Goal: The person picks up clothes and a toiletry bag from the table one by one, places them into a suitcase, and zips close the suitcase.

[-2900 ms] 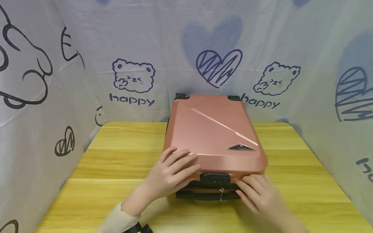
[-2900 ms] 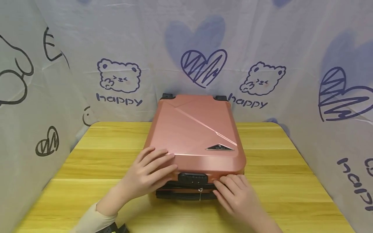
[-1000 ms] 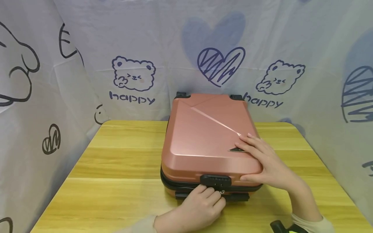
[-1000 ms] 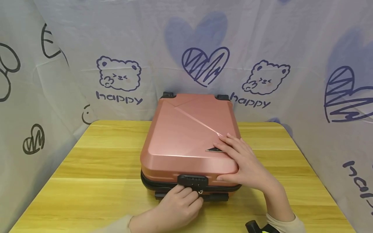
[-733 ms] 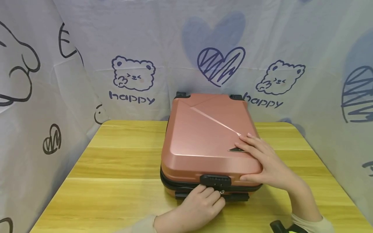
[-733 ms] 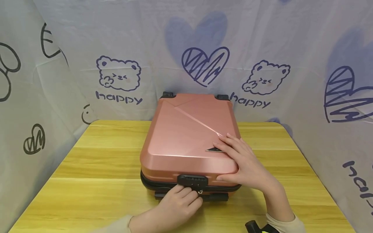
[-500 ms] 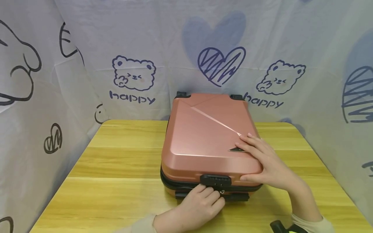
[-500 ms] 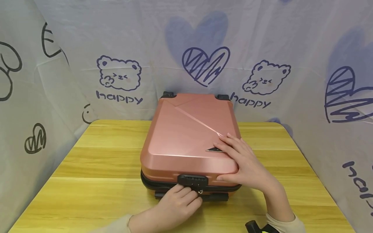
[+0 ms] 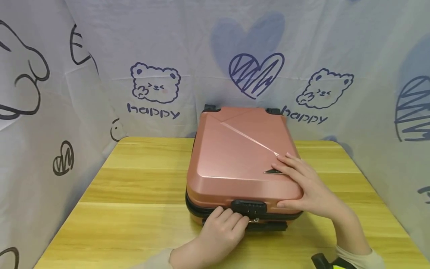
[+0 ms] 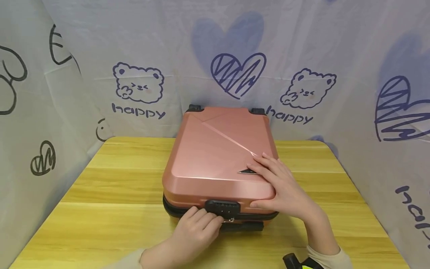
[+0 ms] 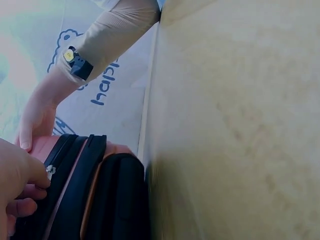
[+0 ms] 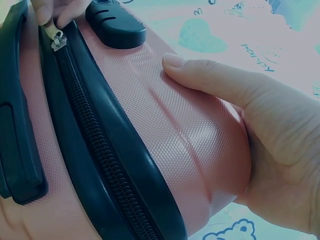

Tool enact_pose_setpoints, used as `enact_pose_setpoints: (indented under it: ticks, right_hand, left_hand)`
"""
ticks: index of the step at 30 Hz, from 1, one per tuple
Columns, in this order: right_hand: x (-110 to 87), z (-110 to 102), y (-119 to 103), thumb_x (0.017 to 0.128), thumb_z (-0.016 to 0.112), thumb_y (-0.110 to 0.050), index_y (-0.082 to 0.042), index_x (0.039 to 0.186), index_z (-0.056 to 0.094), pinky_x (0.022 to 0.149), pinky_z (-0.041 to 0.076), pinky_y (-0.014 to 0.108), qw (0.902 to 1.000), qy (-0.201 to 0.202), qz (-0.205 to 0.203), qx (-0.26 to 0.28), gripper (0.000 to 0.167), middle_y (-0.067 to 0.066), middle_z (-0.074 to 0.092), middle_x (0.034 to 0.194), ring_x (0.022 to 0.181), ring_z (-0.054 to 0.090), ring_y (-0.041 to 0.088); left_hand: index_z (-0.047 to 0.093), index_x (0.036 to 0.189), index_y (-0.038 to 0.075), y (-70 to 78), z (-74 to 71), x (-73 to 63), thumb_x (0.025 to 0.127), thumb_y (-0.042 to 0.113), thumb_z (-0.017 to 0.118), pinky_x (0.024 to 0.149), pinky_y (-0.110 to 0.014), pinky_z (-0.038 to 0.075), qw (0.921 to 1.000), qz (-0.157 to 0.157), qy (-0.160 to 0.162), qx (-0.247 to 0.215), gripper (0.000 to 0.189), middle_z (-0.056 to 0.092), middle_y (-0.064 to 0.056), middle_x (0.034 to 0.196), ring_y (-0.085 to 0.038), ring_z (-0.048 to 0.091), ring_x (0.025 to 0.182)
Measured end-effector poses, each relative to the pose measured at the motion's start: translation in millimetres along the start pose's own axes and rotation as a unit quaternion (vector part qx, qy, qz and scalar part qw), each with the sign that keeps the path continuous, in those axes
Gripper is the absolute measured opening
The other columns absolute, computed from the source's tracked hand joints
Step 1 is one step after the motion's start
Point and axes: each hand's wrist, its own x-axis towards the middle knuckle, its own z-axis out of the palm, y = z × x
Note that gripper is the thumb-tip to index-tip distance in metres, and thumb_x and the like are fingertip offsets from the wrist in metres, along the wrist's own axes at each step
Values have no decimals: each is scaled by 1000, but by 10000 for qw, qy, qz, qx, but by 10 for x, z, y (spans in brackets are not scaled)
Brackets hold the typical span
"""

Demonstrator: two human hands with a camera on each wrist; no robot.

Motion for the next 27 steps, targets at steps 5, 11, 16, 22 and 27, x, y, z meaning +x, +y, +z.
enact_pose_setpoints:
  ticks: [5, 11, 16, 22, 27]
  right_hand:
    - [3, 5, 9, 63, 89, -41, -21, 144, 49, 119, 12, 26, 10000, 35, -71, -26, 93, 5, 41, 154, 148, 24, 25]
    - [-12, 1, 26, 60, 91, -39, -20, 144, 49, 119, 9, 23, 10000, -29, 43, -13, 96, 6, 40, 154, 149, 24, 27]
    - [-9, -6, 29, 60, 91, -39, -21, 144, 49, 119, 11, 25, 9999, -72, 104, -96, 96, 6, 40, 154, 148, 25, 27]
    - [-3, -18, 47, 60, 91, -42, -23, 143, 50, 118, 13, 23, 9997, 14, 4, -249, 95, 4, 43, 153, 147, 28, 26]
    - [4, -24, 61, 60, 90, -44, -23, 144, 50, 118, 13, 23, 9992, 18, -85, -390, 95, 3, 44, 153, 147, 29, 25]
  left_hand:
    - [65, 78, 17, 33, 26, -12, 92, 16, 48, 55, -24, 32, 9999, -60, -103, 90, 22, 61, 8, 66, -9, 51, 55]
    - [55, 63, 19, 58, 44, -24, 88, 21, 56, 55, -27, 30, 9988, -240, -419, 90, 25, 57, 9, 56, -9, 48, 48]
    - [54, 62, 20, 56, 41, -23, 88, 21, 54, 57, -27, 30, 9989, -225, -422, -17, 26, 56, 9, 56, -10, 48, 50]
    - [57, 66, 20, 41, 34, -17, 88, 19, 49, 60, -27, 30, 9992, -120, -328, -213, 23, 56, 10, 59, -11, 51, 57]
    - [59, 68, 21, 19, 11, -13, 85, 21, 54, 62, -27, 31, 9989, -98, -352, -308, 18, 58, 11, 60, -10, 51, 59]
